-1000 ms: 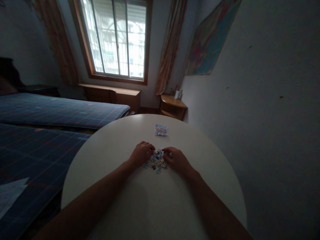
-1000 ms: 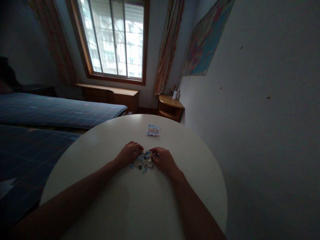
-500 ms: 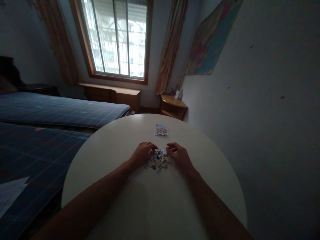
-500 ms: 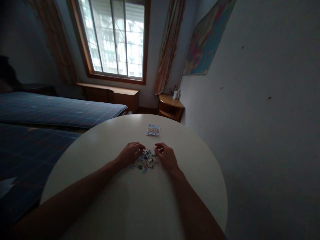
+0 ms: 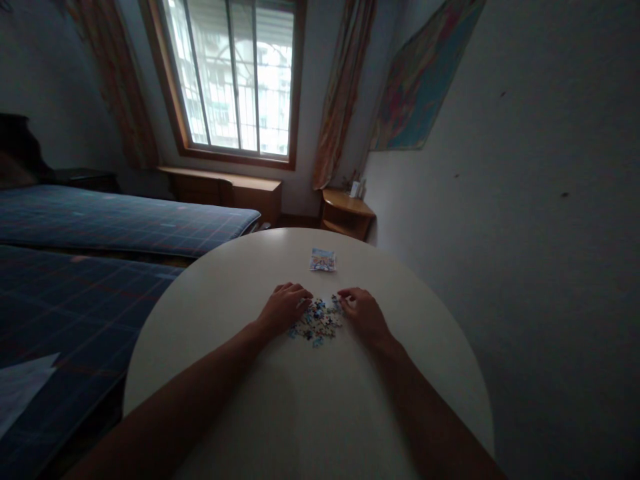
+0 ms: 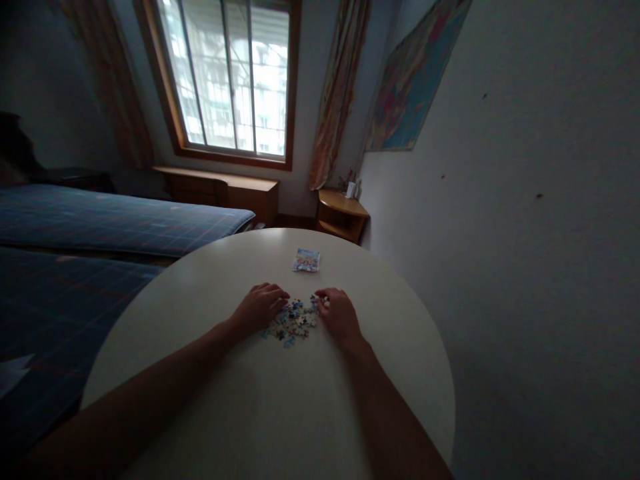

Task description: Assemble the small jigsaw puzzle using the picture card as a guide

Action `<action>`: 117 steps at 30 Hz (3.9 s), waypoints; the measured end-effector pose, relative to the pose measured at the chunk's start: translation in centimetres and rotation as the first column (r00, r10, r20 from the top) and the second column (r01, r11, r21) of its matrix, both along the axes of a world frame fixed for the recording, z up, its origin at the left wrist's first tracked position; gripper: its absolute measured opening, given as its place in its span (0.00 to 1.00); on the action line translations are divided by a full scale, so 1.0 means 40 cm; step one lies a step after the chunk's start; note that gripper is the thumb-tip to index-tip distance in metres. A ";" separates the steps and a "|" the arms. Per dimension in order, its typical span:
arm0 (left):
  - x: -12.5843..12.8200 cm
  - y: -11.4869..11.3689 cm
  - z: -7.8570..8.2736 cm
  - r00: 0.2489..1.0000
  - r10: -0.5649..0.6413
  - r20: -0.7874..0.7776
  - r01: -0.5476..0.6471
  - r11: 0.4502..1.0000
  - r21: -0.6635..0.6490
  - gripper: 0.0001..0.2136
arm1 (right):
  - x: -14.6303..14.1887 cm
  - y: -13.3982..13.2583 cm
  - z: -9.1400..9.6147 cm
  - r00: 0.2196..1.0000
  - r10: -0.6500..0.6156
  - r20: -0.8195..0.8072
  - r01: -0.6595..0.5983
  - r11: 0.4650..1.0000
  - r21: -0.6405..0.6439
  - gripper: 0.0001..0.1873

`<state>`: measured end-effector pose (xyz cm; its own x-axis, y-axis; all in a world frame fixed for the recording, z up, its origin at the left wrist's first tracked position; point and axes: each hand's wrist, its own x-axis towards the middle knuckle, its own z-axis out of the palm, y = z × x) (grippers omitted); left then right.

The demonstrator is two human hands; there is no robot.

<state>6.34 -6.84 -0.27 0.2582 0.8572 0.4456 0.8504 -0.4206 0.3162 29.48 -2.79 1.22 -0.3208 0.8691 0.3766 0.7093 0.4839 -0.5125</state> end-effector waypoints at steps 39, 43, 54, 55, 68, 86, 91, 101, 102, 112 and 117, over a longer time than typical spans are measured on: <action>0.006 -0.008 -0.001 0.998 -0.061 0.036 0.061 0.998 -0.024 0.09 | -0.024 -0.034 0.019 0.986 0.132 -0.106 -0.143 0.984 -0.105 0.16; 0.005 -0.006 -0.006 0.995 -0.095 0.040 0.097 0.995 -0.038 0.09 | -0.023 -0.025 0.009 0.972 0.115 -0.203 -0.141 0.982 -0.122 0.17; 0.001 -0.001 -0.017 0.992 -0.123 0.013 0.123 0.991 -0.045 0.11 | -0.014 -0.001 -0.016 0.947 0.127 -0.296 -0.178 0.972 -0.153 0.14; 0.000 -0.002 -0.017 0.992 -0.124 0.010 0.124 0.991 -0.043 0.11 | -0.015 -0.001 -0.017 0.945 0.133 -0.298 -0.185 0.971 -0.153 0.13; 0.001 -0.008 -0.010 0.990 -0.142 -0.005 0.142 0.990 -0.013 0.12 | -0.002 -0.008 -0.009 0.974 0.188 -0.125 -0.200 0.976 -0.091 0.17; 0.000 -0.003 -0.007 0.999 -0.041 0.017 0.041 0.999 -0.015 0.13 | 0.002 -0.009 0.001 0.991 0.134 -0.027 -0.136 0.987 -0.084 0.17; -0.005 -0.002 -0.011 1.000 -0.022 0.002 0.022 0.999 -0.024 0.11 | 0.002 -0.007 -0.001 0.988 0.138 -0.064 -0.143 0.986 -0.084 0.17; -0.017 0.006 -0.043 0.999 -0.037 -0.023 0.036 0.998 -0.049 0.15 | 0.000 -0.010 0.003 0.983 0.142 -0.116 -0.151 0.986 -0.074 0.16; -0.018 0.007 -0.045 0.999 -0.036 -0.023 0.035 0.998 -0.051 0.15 | -0.001 -0.011 0.004 0.984 0.138 -0.118 -0.147 0.986 -0.076 0.15; -0.012 0.001 -0.023 0.995 -0.097 0.018 0.098 0.995 -0.024 0.14 | 0.006 -0.012 0.012 0.989 0.099 -0.113 -0.110 0.989 -0.096 0.16; -0.003 -0.019 0.006 0.966 -0.258 0.018 0.258 0.966 -0.017 0.13 | 0.006 -0.013 0.022 0.990 0.096 -0.100 -0.102 0.993 -0.064 0.15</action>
